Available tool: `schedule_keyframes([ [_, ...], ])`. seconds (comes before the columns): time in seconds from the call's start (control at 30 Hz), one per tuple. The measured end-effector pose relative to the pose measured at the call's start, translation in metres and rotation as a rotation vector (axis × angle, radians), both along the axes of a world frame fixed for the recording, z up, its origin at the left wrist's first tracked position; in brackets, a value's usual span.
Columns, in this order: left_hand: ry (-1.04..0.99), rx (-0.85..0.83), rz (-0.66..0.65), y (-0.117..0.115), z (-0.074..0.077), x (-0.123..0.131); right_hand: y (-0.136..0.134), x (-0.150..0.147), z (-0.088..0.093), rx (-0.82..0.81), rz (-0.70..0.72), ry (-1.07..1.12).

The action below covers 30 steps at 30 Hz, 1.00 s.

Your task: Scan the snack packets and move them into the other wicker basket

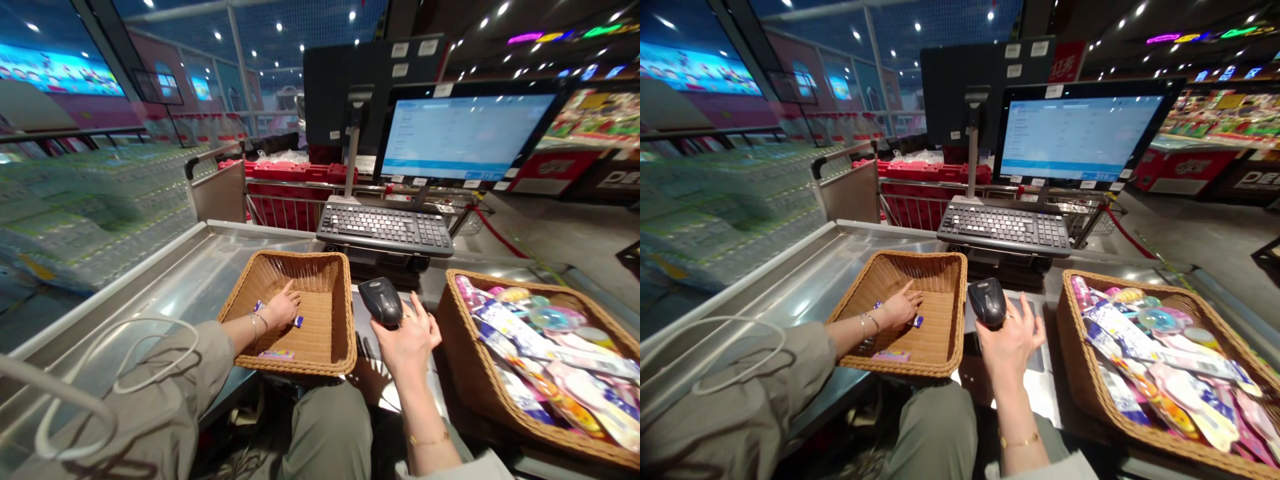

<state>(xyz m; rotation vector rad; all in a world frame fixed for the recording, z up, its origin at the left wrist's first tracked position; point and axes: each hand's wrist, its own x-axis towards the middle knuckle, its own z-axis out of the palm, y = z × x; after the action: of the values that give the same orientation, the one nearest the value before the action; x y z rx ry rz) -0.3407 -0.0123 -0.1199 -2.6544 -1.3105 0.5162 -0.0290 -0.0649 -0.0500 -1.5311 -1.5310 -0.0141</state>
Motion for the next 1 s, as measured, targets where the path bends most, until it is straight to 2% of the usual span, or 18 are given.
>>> schedule_keyframes([
  [0.17, -0.121, -0.073, 0.072, 0.005, 0.027, 0.012, 0.0, 0.001, -0.001, 0.0, 0.002, -0.007],
  [0.3, -0.217, -0.23, 0.182, 0.009, 0.043, 0.015, 0.0, 0.002, -0.001, -0.011, -0.001, -0.002],
  [0.43, -0.248, -0.352, 0.195, 0.009, 0.038, 0.018, -0.001, 0.003, -0.001, -0.017, -0.005, 0.002],
  [0.57, -0.297, -0.365, 0.214, 0.011, 0.033, 0.022, 0.0, 0.004, -0.001, -0.02, -0.014, 0.002],
  [0.8, -0.442, -0.439, 0.369, 0.029, 0.042, 0.023, 0.001, 0.006, 0.001, -0.023, -0.02, 0.006],
  [1.0, -0.423, -0.586, 0.325, 0.032, 0.034, 0.018, 0.0, 0.006, 0.001, -0.043, -0.03, 0.012],
])
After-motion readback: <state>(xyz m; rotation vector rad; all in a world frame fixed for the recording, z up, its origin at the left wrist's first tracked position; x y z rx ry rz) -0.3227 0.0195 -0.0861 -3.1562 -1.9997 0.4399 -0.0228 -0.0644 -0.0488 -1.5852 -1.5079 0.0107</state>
